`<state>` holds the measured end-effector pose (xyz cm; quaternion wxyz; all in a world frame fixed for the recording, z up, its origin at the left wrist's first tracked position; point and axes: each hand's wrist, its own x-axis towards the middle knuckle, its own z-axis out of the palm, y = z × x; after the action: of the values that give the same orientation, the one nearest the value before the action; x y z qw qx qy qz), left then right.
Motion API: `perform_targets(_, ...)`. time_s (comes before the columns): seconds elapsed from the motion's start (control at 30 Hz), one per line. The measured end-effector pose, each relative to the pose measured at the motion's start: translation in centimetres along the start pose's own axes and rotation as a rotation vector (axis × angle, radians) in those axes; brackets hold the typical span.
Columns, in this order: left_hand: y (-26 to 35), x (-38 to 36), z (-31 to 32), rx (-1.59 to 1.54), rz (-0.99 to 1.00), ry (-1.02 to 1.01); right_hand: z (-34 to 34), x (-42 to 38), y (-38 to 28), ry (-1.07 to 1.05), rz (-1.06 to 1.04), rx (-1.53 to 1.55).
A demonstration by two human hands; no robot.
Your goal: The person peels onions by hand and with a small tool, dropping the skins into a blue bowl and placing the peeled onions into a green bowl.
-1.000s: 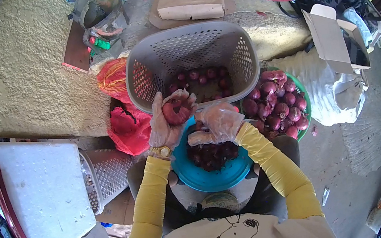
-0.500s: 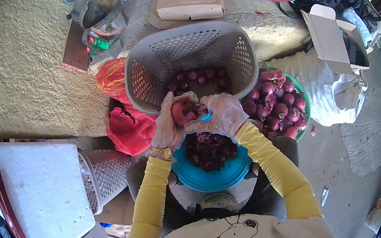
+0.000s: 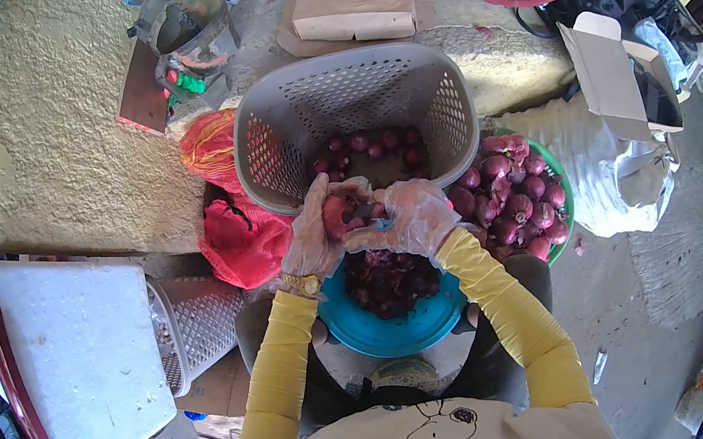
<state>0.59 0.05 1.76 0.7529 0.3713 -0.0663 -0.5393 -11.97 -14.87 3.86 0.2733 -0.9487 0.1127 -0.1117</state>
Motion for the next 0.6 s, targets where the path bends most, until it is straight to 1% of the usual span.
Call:
perform_targets(0.1,0.2,-0.3,0.5,0.001,0.039,0.01,-0.2,0.0,0.0,-0.057,0.018,0.043)
perform_targets(0.17,-0.1,0.1,-0.2,-0.031,0.031,-0.051,1.0,-0.2,0.8,-0.035,-0.005,0.061)
perform_targets(0.23,0.1,0.0,0.2,-0.018,0.049,-0.051,1.1,-0.1,0.7,-0.011,-0.031,0.077)
perform_targets(0.3,0.1,0.0,0.3,-0.005,0.066,-0.048,0.8,-0.1,0.4,-0.102,0.033,0.094)
perform_targets(0.37,-0.2,0.0,0.3,-0.006,0.093,0.036,1.5,-0.3,1.0,-0.099,0.024,0.112)
perform_targets(0.43,-0.1,0.0,0.4,-0.006,0.083,0.07,1.7,-0.1,1.0,-0.092,0.013,0.129)
perform_targets(0.47,0.0,0.0,0.4,-0.005,0.071,0.104,1.6,-0.1,0.9,-0.13,0.006,0.105)
perform_targets(0.5,-0.1,0.1,0.0,-0.004,0.07,0.105,1.4,-0.1,0.6,-0.168,0.001,0.082)
perform_targets(0.6,-0.4,0.7,-1.2,0.044,0.101,0.066,0.2,0.0,-0.3,-0.194,-0.044,0.034)
